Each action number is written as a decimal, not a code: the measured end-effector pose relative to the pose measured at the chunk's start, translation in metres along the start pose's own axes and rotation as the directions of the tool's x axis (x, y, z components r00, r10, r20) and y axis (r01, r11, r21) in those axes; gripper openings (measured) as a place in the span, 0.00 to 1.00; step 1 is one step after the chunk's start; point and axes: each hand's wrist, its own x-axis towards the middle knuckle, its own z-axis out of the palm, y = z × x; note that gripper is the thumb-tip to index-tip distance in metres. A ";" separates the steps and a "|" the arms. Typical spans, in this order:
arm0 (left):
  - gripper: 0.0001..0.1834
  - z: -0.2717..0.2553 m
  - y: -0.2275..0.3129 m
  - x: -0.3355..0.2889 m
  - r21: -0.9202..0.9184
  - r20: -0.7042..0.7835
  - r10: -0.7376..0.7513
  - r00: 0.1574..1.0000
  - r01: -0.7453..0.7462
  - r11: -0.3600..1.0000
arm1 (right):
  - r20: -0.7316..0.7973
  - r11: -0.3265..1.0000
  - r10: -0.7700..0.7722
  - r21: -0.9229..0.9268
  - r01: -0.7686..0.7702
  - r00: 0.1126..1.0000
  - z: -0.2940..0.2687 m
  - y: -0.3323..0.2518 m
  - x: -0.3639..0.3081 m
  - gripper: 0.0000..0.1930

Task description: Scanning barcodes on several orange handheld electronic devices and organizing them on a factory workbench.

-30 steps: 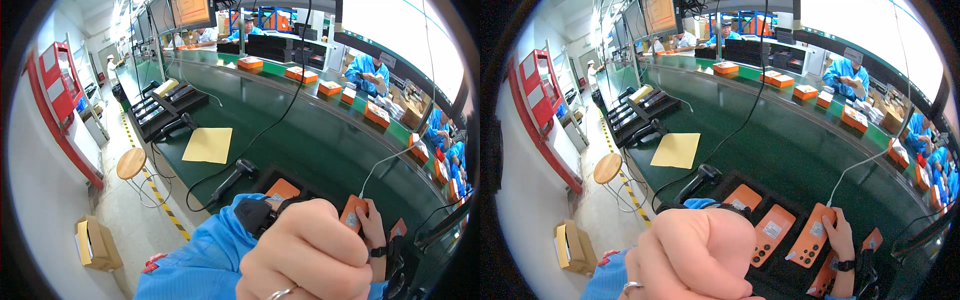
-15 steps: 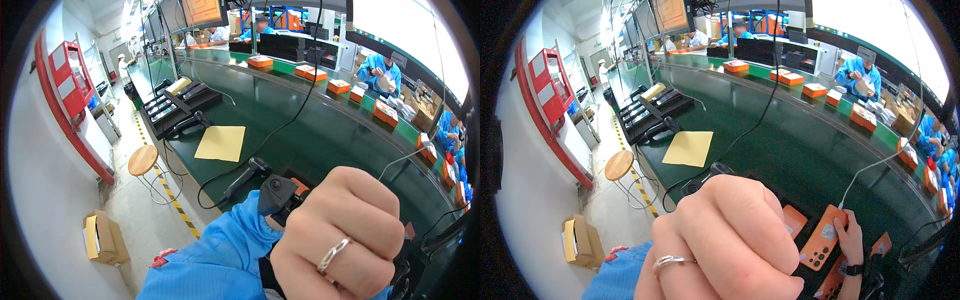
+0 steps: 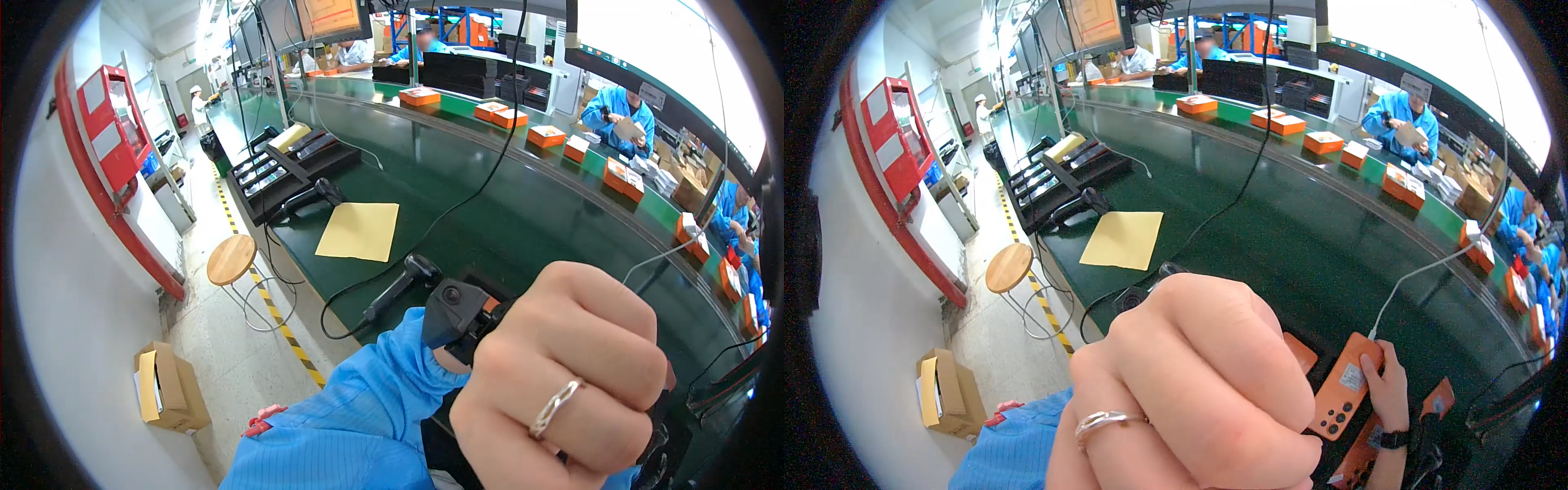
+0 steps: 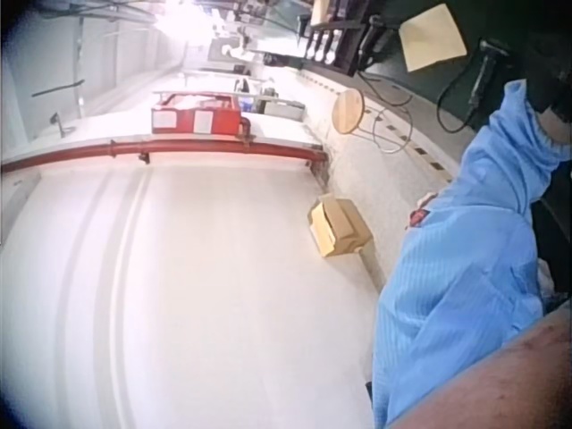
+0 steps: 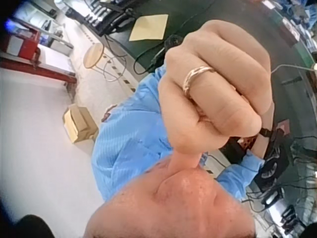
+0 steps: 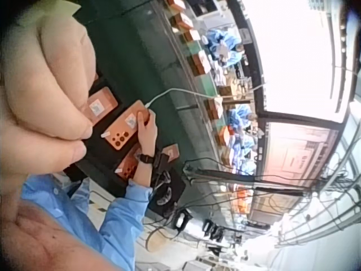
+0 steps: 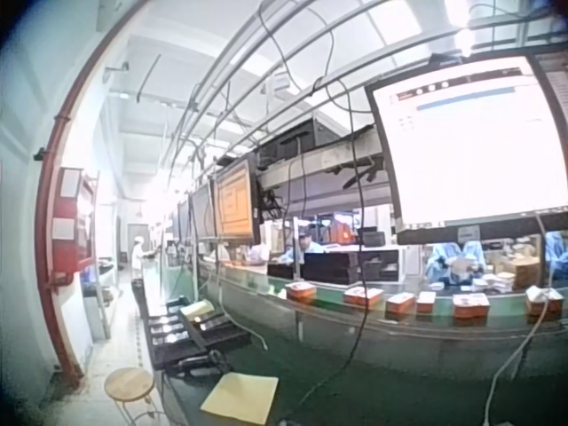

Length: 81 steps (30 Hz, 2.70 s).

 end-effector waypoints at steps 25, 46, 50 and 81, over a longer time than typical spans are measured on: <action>0.12 0.019 0.017 0.002 0.207 -0.237 -0.130 0.963 0.181 0.961 | 0.005 0.999 0.051 -0.008 -0.051 0.999 0.000 -0.006 -0.002 0.20; 0.13 0.002 0.000 -0.003 0.101 -0.028 0.094 0.995 -0.090 0.991 | 0.023 0.999 0.014 0.031 -0.014 1.000 -0.002 -0.001 -0.003 0.20; 0.12 0.004 -0.004 -0.007 0.097 -0.046 0.064 0.997 -0.059 0.993 | 0.001 0.998 0.055 0.008 -0.055 0.998 -0.007 0.003 -0.006 0.20; 0.12 -0.002 0.006 0.009 0.141 -0.020 0.029 0.999 -0.026 0.990 | 0.099 0.998 0.040 -0.052 -0.035 0.994 -0.012 -0.007 0.000 0.29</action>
